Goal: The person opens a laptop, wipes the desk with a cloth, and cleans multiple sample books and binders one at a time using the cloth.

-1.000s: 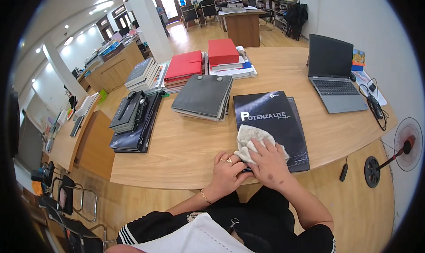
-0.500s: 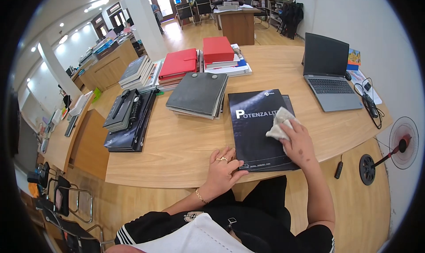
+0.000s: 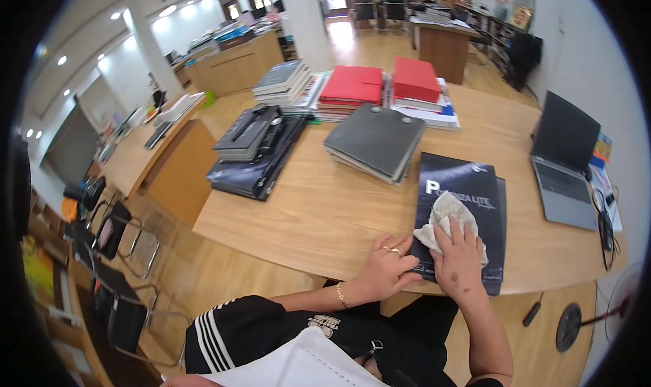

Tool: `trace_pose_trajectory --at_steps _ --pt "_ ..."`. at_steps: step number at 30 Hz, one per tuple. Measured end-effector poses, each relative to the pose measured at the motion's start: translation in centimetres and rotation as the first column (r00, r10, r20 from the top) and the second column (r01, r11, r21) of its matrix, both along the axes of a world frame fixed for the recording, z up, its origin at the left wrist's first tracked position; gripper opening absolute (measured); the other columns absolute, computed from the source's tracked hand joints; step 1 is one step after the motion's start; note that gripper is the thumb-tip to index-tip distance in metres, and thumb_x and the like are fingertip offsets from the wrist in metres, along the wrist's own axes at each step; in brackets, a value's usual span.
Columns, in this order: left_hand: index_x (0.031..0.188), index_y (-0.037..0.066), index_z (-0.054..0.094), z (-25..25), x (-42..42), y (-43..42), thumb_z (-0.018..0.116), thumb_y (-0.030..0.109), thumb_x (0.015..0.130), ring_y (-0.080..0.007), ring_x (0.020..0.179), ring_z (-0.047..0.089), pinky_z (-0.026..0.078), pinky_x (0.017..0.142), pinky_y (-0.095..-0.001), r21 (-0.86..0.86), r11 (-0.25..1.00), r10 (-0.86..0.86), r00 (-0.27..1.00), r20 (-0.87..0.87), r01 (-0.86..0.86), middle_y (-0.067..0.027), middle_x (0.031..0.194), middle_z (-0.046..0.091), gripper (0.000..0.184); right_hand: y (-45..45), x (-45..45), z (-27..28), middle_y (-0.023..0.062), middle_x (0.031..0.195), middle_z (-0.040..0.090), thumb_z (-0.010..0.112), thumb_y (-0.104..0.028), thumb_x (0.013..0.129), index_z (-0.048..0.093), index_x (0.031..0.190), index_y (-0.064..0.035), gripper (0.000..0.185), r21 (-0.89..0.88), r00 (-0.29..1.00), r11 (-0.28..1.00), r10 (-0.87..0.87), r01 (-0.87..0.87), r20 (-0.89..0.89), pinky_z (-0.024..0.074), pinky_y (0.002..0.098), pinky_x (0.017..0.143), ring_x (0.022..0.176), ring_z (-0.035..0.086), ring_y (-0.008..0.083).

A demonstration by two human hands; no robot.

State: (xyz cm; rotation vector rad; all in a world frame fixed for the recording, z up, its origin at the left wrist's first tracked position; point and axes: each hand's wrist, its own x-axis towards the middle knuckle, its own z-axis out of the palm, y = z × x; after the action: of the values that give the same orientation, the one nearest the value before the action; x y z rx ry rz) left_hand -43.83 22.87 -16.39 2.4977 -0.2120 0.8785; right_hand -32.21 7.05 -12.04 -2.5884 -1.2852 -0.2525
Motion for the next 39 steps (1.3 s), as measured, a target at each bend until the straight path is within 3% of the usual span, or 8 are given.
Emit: trace_pose_trajectory --at_steps 7,13,18,21,25,28,33,39 --pt "0.095 0.007 0.064 0.0 0.0 -0.1 0.071 0.035 0.081 -0.0361 0.115 0.055 0.030 0.105 -0.0491 -0.008 1.000 -0.006 1.000 0.006 0.006 -0.0275 0.120 0.059 0.032 5.3 7.5 1.4 0.0149 0.146 0.042 0.064 -0.027 0.083 0.053 0.134 -0.0209 0.053 -0.053 0.991 0.990 0.131 -0.131 -0.002 0.0350 0.0528 0.101 0.131 0.040 0.0389" --pt "0.094 0.008 0.065 0.0 -0.1 -0.2 0.071 0.036 0.080 -0.0343 0.114 0.056 0.032 0.104 -0.0486 0.012 1.000 0.019 1.000 -0.015 -0.019 -0.0262 0.122 0.059 0.033 8.8 14.6 0.1 0.0107 0.140 0.047 0.063 -0.037 0.084 0.055 0.132 -0.0253 0.051 0.015 0.998 0.999 0.045 -0.046 0.031 0.0396 0.0557 0.098 0.126 0.044 0.0359" --pt "0.097 0.009 0.065 0.7 -0.3 -0.4 0.071 0.035 0.081 -0.0327 0.113 0.057 0.032 0.102 -0.0503 0.034 0.997 0.064 0.997 -0.032 -0.063 -0.0203 0.121 0.061 0.032 7.2 19.6 -0.4 0.0113 0.129 0.057 0.062 -0.036 0.086 0.058 0.130 -0.0254 0.045 0.066 0.995 0.994 -0.093 0.091 0.023 0.0459 0.0469 0.094 0.111 0.057 0.0355" --pt "0.099 0.009 0.065 1.1 -0.1 -0.3 0.070 0.034 0.082 -0.0323 0.112 0.058 0.032 0.101 -0.0506 0.022 0.997 0.077 0.994 -0.075 -0.075 -0.0164 0.120 0.063 0.031 3.8 21.5 -0.9 0.0111 0.129 0.057 0.063 -0.036 0.086 0.059 0.129 -0.0250 0.044 0.109 0.976 0.972 -0.214 0.210 0.027 0.0466 0.0465 0.093 0.112 0.056 0.0345" --pt "0.101 0.008 0.065 0.9 0.3 -0.3 0.070 0.031 0.082 -0.0318 0.111 0.058 0.033 0.100 -0.0499 -0.004 0.998 0.066 0.994 -0.092 -0.067 -0.0145 0.116 0.064 0.031 -0.6 23.2 -1.8 0.0135 0.121 0.062 0.063 -0.020 0.086 0.062 0.126 -0.0182 0.040 0.410 1.000 0.912 -0.023 0.019 0.006 0.0454 0.0412 0.096 0.111 0.058 0.0342" --pt "0.103 0.008 0.065 1.0 0.4 -0.3 0.071 0.030 0.081 -0.0314 0.111 0.059 0.032 0.100 -0.0492 -0.028 0.998 0.052 0.994 -0.095 -0.055 -0.0148 0.113 0.066 0.032 -4.1 22.7 -2.0 0.0150 0.119 0.063 0.061 -0.013 0.085 0.061 0.126 -0.0111 0.041 0.565 0.964 0.798 -0.070 0.209 -0.258 0.0444 0.0362 0.097 0.113 0.059 0.0310" --pt "0.108 0.005 0.064 0.2 0.5 0.1 0.074 0.031 0.080 -0.0323 0.112 0.059 0.030 0.103 -0.0487 -0.193 0.981 -0.019 0.993 -0.118 -0.005 -0.0171 0.107 0.067 0.039 -8.0 20.7 -4.9 0.0147 0.117 0.064 0.060 -0.012 0.086 0.060 0.125 -0.0047 0.040 0.699 0.952 0.657 -0.102 0.283 -0.289 0.0433 0.0330 0.097 0.111 0.059 0.0270" --pt "0.127 0.000 0.054 1.6 1.4 -0.6 0.077 0.035 0.076 -0.0363 0.111 0.053 0.030 0.103 -0.0484 -0.017 0.999 0.037 0.982 -0.187 -0.040 -0.0208 0.115 0.060 0.067 -7.9 18.4 -4.7 0.0145 0.120 0.063 0.060 -0.011 0.086 0.060 0.125 -0.0049 0.040 0.770 0.969 0.597 -0.053 0.224 -0.241 0.0425 0.0327 0.099 0.115 0.058 0.0265"
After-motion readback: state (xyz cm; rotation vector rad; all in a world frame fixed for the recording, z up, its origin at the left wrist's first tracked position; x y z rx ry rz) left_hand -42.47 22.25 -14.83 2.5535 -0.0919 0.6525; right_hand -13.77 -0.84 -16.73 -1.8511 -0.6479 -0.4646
